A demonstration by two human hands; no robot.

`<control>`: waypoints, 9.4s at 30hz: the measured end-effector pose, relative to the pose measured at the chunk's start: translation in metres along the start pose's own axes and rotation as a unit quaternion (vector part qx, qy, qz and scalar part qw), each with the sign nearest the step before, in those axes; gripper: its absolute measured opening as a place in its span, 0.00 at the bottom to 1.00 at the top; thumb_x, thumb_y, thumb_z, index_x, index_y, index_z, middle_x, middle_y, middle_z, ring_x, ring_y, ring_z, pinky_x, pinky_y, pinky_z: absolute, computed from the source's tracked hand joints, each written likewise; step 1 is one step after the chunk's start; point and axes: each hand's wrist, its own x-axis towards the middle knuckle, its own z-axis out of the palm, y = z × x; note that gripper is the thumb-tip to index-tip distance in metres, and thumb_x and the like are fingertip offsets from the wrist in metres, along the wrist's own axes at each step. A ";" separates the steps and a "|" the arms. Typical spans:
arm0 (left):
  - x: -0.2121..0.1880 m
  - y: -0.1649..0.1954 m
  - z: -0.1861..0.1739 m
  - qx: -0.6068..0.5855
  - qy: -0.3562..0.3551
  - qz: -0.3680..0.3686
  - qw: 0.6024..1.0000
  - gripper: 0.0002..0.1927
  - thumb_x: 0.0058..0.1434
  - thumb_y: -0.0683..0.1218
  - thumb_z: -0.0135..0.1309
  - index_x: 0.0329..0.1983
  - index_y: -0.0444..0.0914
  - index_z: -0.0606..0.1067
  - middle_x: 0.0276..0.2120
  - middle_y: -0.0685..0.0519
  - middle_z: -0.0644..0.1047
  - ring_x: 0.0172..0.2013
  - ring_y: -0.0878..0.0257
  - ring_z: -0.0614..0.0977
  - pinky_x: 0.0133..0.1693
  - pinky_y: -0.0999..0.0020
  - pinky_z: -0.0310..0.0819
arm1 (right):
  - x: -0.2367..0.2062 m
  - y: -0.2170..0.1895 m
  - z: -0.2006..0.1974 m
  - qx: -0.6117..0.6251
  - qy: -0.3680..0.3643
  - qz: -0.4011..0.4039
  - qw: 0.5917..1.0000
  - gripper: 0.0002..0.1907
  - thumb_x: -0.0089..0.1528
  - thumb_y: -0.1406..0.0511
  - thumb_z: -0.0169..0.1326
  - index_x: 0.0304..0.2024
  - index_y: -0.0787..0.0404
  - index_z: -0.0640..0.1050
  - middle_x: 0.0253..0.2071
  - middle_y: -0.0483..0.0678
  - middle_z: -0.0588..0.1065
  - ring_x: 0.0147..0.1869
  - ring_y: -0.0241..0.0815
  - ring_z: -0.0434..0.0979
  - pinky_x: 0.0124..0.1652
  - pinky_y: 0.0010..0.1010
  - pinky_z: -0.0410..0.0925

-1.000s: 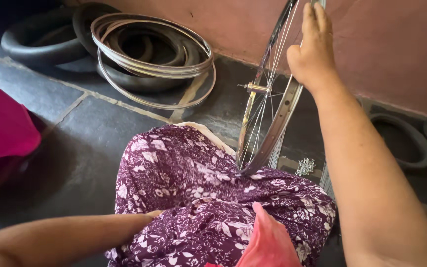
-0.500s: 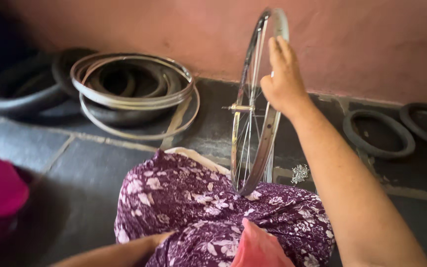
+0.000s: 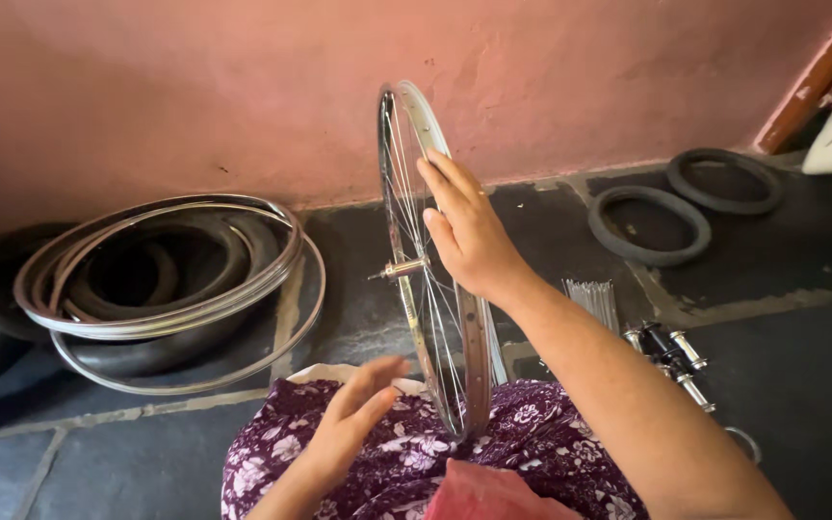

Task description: The person sits on the floor lacing spokes into a bicycle wheel rim, threading each spoke through the hub flange and rim holes and twisting it to secure it, rotating the wheel as they work around it. Bundles of loose spokes, spare rims, tires and hubs lie on the floor beside them.

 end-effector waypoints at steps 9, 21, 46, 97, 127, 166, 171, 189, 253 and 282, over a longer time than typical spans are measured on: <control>0.075 0.076 0.111 0.265 0.112 0.249 0.925 0.57 0.42 0.46 0.70 0.73 0.32 0.53 0.63 0.37 0.68 0.64 0.44 0.70 0.63 0.55 0.63 | -0.008 -0.012 0.001 0.027 0.042 0.025 0.998 0.24 0.71 0.67 0.47 0.69 0.65 0.67 0.74 0.57 0.64 0.79 0.55 0.61 0.74 0.41 0.54; 0.088 0.137 -0.053 0.194 0.111 0.117 0.968 0.40 0.40 0.31 0.54 0.61 0.42 0.73 0.55 0.49 0.77 0.56 0.60 0.76 0.55 0.62 0.70 | -0.175 0.040 0.000 0.006 -0.044 0.270 0.962 0.29 0.64 0.65 0.53 0.67 0.59 0.67 0.61 0.51 0.75 0.62 0.45 0.77 0.58 0.38 0.70; 0.075 0.099 0.138 0.178 0.115 0.290 0.933 0.40 0.51 0.35 0.59 0.70 0.33 0.62 0.64 0.37 0.67 0.66 0.45 0.67 0.66 0.55 0.58 | -0.226 -0.050 0.041 0.354 0.014 0.312 0.882 0.51 0.54 0.75 0.62 0.72 0.61 0.47 0.65 0.60 0.62 0.65 0.48 0.67 0.56 0.38 0.64; 0.178 0.277 -0.079 0.312 0.144 0.038 0.939 0.33 0.52 0.40 0.55 0.64 0.41 0.68 0.44 0.59 0.80 0.37 0.61 0.78 0.35 0.60 0.72 | -0.241 -0.021 0.083 0.264 -0.275 0.426 0.820 0.24 0.62 0.67 0.54 0.62 0.62 0.73 0.55 0.50 0.79 0.55 0.40 0.81 0.52 0.31 0.75; 0.210 0.264 -0.027 0.293 0.223 0.077 0.926 0.33 0.55 0.42 0.57 0.64 0.31 0.63 0.36 0.46 0.81 0.33 0.63 0.83 0.35 0.68 0.78 | -0.207 0.143 0.093 -0.159 -0.298 0.698 0.632 0.23 0.75 0.61 0.30 0.69 0.56 0.67 0.65 0.63 0.69 0.67 0.64 0.70 0.62 0.48 0.66; 0.105 -0.015 -0.193 0.033 0.283 -0.019 0.958 0.35 0.44 0.32 0.49 0.60 0.34 0.62 0.46 0.45 0.80 0.47 0.55 0.80 0.52 0.61 0.73 | -0.213 0.177 0.054 0.066 0.152 0.675 0.719 0.12 0.70 0.63 0.51 0.46 0.64 0.64 0.26 0.47 0.67 0.21 0.37 0.68 0.20 0.33 0.67; 0.086 -0.118 -0.170 -0.118 0.295 -0.141 0.938 0.40 0.49 0.30 0.48 0.66 0.43 0.59 0.55 0.51 0.75 0.54 0.58 0.76 0.51 0.60 0.72 | -0.236 0.196 0.035 0.045 0.178 0.641 0.745 0.12 0.71 0.62 0.50 0.48 0.63 0.66 0.26 0.46 0.67 0.22 0.37 0.66 0.21 0.33 0.66; 0.122 -0.183 -0.198 -0.145 0.342 -0.307 0.876 0.31 0.53 0.29 0.49 0.59 0.41 0.61 0.49 0.50 0.76 0.42 0.56 0.78 0.40 0.55 0.76 | -0.277 0.249 0.086 -0.146 0.051 0.663 0.733 0.18 0.71 0.54 0.46 0.53 0.62 0.69 0.32 0.64 0.78 0.28 0.62 0.81 0.27 0.45 0.76; 0.129 -0.146 -0.198 -0.327 0.284 -0.145 0.889 0.25 0.67 0.65 0.45 0.55 0.44 0.68 0.39 0.47 0.77 0.40 0.56 0.77 0.46 0.58 0.73 | -0.244 0.256 0.066 -0.088 0.193 0.636 0.742 0.26 0.73 0.53 0.39 0.43 0.71 0.75 0.23 0.55 0.74 0.20 0.48 0.73 0.20 0.36 0.70; 0.145 -0.166 -0.193 -0.283 0.343 -0.309 0.841 0.25 0.71 0.63 0.39 0.66 0.49 0.64 0.50 0.42 0.78 0.47 0.50 0.80 0.48 0.53 0.74 | -0.254 0.253 0.086 0.088 0.203 0.784 0.580 0.28 0.70 0.47 0.48 0.34 0.66 0.70 0.21 0.48 0.67 0.16 0.39 0.62 0.18 0.33 0.58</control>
